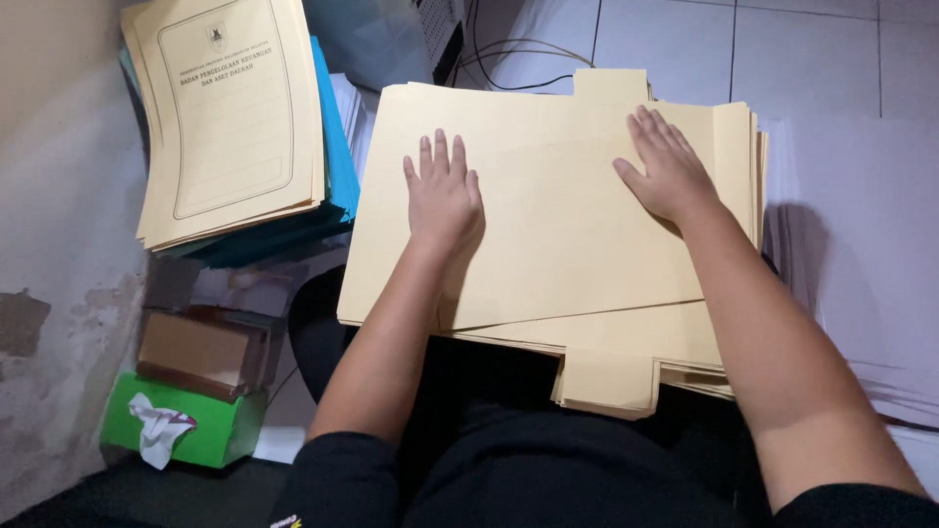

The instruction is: The person sits and repeatedly folds large, blank, beige sheets of paper in half. They smooth the crease with their hands and then place the folded sheet onto a growing stack on their lap.

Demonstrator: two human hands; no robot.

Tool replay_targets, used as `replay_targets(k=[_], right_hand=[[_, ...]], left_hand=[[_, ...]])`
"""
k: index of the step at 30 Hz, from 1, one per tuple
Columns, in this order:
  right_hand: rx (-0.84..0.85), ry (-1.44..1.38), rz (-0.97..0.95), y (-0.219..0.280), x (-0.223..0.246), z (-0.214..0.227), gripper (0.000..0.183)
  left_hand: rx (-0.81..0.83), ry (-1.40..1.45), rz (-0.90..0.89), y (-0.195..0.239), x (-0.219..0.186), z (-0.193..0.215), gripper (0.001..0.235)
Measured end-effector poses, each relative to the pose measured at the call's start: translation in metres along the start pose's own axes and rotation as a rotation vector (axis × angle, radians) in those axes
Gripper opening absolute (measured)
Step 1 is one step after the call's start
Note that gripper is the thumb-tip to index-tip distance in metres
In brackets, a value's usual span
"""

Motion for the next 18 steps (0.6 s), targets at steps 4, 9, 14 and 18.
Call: replay_targets(k=[4, 9, 14, 18], right_hand=[[-0.29, -0.171, -0.378, 0.056, 0.001, -0.009, 0.071], [-0.582, -0.666, -0.547, 0.14, 0.019, -0.047, 0.055], [-0.665, -0.64, -0.597, 0.159, 0.02, -0.063, 0.05], [-0.18, -0.178, -0.471, 0.129, 0.114, 0.003, 0.069]], left_hand=[[-0.085, 0.025, 0.312, 0.041, -0.01, 0.006, 0.061], [-0.038, 0.053, 0.344, 0.071, -0.025, 0.005, 0.061], [-0.05, 0.07, 0.348, 0.07, -0.023, 0.003, 0.063], [-0.052, 0.047, 0.34, 0.066, -0.019, -0.005, 0.063]])
Point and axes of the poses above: each hand's wrist, its own y-axis away from the middle knuckle, its own z-axis out of the back of the hand, x = y × z, the point moved 2 cm from there along -y, towards the middle knuckle, and after that the axes turned 7 degrees about y, right-handed, at the moved point
